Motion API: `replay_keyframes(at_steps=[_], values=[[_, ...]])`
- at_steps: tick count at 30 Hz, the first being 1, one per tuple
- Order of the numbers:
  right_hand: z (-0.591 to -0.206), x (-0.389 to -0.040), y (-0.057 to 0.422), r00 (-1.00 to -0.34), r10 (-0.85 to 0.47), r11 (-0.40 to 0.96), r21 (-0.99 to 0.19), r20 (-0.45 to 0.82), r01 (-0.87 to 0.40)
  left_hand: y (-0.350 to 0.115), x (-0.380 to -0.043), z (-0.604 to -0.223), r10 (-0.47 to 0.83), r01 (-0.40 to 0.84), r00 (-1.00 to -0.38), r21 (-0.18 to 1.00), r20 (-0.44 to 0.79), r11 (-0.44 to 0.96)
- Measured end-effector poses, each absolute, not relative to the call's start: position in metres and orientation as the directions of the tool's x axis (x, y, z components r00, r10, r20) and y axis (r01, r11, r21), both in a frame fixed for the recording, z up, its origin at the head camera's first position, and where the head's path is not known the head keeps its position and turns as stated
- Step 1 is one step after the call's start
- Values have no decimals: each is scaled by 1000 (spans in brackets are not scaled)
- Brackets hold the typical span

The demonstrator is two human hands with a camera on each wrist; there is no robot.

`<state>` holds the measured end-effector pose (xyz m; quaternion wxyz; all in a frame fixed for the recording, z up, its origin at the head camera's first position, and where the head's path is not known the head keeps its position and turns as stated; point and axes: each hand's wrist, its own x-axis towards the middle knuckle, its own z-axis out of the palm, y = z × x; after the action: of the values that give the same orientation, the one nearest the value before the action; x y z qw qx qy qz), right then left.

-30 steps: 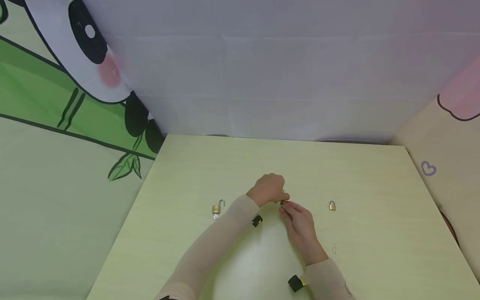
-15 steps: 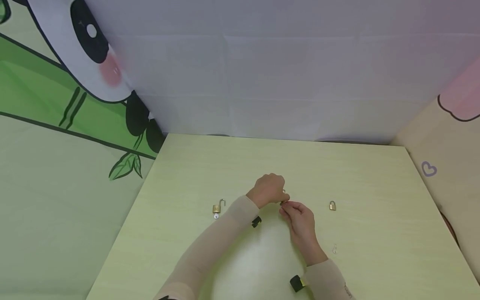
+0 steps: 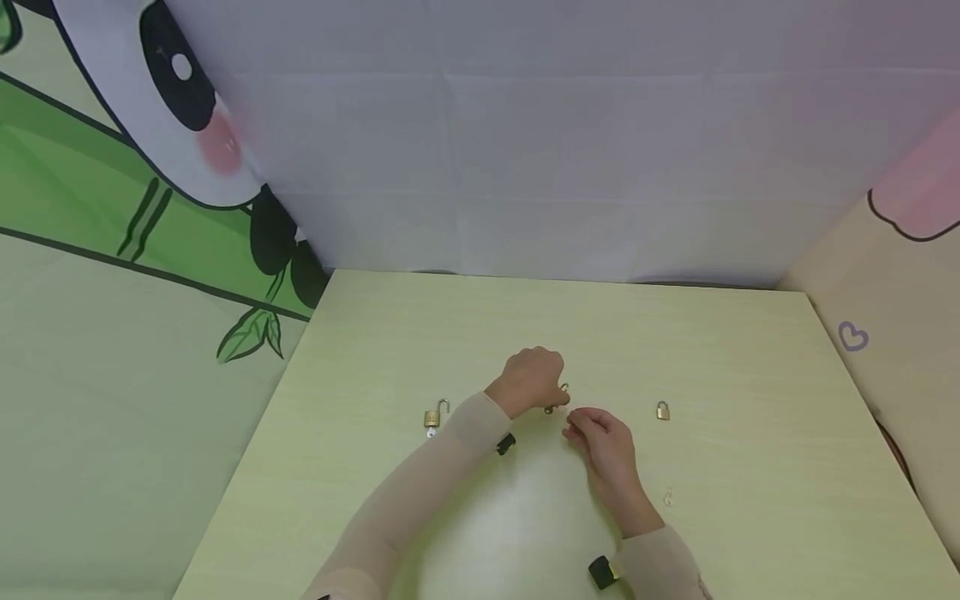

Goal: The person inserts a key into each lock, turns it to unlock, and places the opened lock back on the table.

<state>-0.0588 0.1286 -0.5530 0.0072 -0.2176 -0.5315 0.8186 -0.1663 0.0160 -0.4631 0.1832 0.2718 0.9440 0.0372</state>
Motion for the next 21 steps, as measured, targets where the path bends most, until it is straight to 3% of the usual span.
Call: replay_keyframes(at_steps=[13,21], values=[[-554,-56,138,-904,233,-430,-872,-357,234,11,-165,-462,587,544,-739,223,-329,809],[-553,-56,149,-917,260,-271,-934,-304,233,4,-165,-469,706,647,-625,286,-332,707]])
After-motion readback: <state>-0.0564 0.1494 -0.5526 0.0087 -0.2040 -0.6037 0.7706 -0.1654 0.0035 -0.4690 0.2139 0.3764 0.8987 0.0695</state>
